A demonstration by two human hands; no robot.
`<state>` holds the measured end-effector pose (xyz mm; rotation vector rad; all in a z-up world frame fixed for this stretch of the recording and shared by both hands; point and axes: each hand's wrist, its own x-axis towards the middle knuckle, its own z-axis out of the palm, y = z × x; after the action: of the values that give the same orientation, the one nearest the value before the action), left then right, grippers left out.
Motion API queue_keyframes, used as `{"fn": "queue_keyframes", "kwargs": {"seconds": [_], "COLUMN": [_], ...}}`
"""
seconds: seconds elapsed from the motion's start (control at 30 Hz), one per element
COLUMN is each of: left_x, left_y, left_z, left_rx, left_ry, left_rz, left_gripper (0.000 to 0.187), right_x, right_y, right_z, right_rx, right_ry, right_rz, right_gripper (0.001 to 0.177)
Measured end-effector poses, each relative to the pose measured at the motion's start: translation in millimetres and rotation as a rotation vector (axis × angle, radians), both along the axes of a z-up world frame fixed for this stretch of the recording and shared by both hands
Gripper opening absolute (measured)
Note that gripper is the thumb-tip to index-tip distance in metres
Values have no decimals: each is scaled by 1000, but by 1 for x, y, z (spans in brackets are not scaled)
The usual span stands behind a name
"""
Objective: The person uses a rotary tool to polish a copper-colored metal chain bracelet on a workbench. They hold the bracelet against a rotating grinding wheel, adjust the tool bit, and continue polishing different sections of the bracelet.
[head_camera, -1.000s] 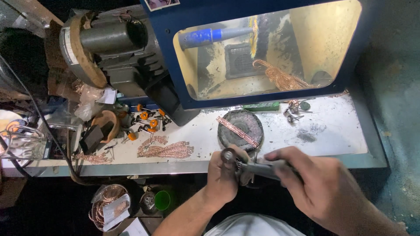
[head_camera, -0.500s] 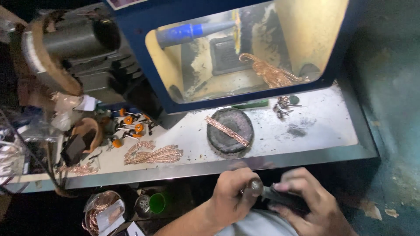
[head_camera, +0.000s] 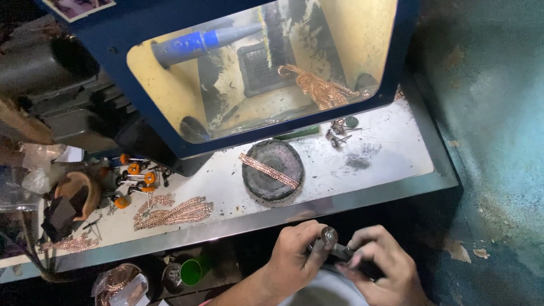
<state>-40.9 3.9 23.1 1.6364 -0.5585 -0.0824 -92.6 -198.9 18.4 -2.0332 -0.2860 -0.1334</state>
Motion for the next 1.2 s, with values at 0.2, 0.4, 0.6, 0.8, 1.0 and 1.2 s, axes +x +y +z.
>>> {"fn": "queue_keyframes", "kwargs": {"seconds": [0.2, 0.4, 0.6, 0.8, 1.0, 1.2], "left_x": [0, 3, 7, 16, 19, 25], "left_y": [-8, -7, -13, -14, -23, -21], "left_z": [2, 5, 11, 7, 13, 7], "left_rx": [22, 55, 54, 133, 115, 58], "left_ry": [-2, -1, -132, -180, -172, -119], "left_rz": [-36, -65, 29, 30, 2, 2], "left_gripper": [26, 30, 31, 23, 30, 19], "right_x": [-25, -1, 12, -3, -1, 32], "right_y": [-8, -29, -10, -15, -21, -17], "right_z": [-39, -17, -1, -30, -40, -12], "right_rx": [104, 640, -271, -116, -244, 574], "right_ry": [437, 756, -312, 87, -16, 887], "right_rz": [-319, 118, 12, 18, 17, 104], "right_gripper": [30, 58, 24, 53, 39, 25]}}
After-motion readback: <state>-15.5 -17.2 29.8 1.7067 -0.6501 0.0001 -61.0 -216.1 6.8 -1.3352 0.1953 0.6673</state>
